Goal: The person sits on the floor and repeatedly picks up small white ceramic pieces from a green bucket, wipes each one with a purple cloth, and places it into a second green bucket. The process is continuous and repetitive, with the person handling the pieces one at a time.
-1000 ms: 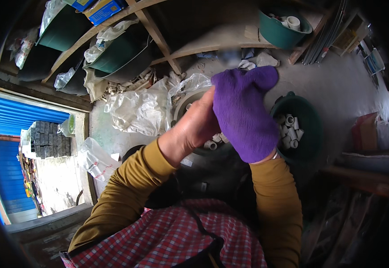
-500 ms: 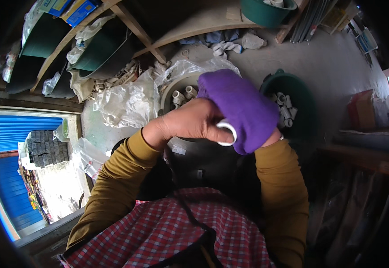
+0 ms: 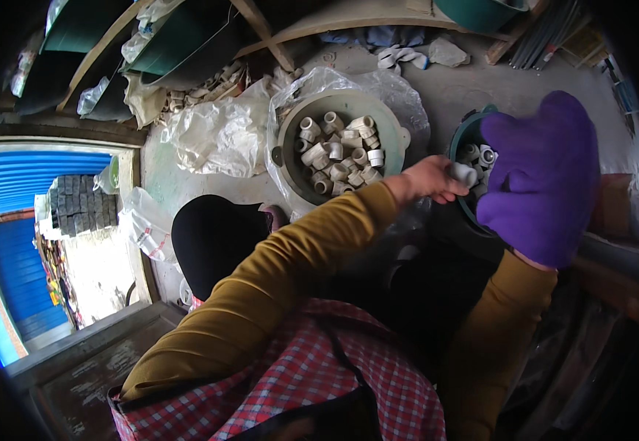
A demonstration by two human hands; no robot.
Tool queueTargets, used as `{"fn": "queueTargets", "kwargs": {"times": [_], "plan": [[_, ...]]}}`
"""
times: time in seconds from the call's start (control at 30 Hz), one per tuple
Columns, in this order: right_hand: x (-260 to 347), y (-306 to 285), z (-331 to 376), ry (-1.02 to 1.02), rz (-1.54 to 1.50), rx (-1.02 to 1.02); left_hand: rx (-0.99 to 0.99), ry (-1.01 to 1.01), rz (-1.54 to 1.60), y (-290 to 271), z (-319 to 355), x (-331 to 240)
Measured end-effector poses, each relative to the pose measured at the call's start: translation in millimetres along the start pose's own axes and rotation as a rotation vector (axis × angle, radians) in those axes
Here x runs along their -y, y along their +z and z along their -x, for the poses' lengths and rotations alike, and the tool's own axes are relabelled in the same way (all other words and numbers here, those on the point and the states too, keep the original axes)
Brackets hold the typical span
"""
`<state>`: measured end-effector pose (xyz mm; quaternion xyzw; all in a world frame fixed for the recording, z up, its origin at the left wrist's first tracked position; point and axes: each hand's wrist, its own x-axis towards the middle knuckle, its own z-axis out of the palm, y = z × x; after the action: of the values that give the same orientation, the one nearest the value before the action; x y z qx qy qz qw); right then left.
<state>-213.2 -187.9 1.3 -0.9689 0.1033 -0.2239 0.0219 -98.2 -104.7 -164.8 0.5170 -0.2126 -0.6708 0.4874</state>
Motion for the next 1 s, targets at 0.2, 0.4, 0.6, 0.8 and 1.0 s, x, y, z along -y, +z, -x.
{"fn": "queueTargets", "kwargs": {"times": [0.2,0.4,0.6,0.8,1.0], "plan": [[32,-5,-19,-0.069,-0.258,0.107,-0.413,0.114,-1.075,-78,-5,17],[49,15,-41,0.028,-0.703,0.142,-0.460,-0.271,-1.820,-206,28,10],[50,25,-47,0.067,-0.875,0.113,-0.230,-0.132,-1.711,-228,54,12],[50,43,-34,0.263,-1.199,0.114,-0.149,-0.134,-1.632,-217,56,51],[35,53,-12,0.371,-0.900,0.094,-0.235,-0.123,-1.575,-212,54,6]]}}
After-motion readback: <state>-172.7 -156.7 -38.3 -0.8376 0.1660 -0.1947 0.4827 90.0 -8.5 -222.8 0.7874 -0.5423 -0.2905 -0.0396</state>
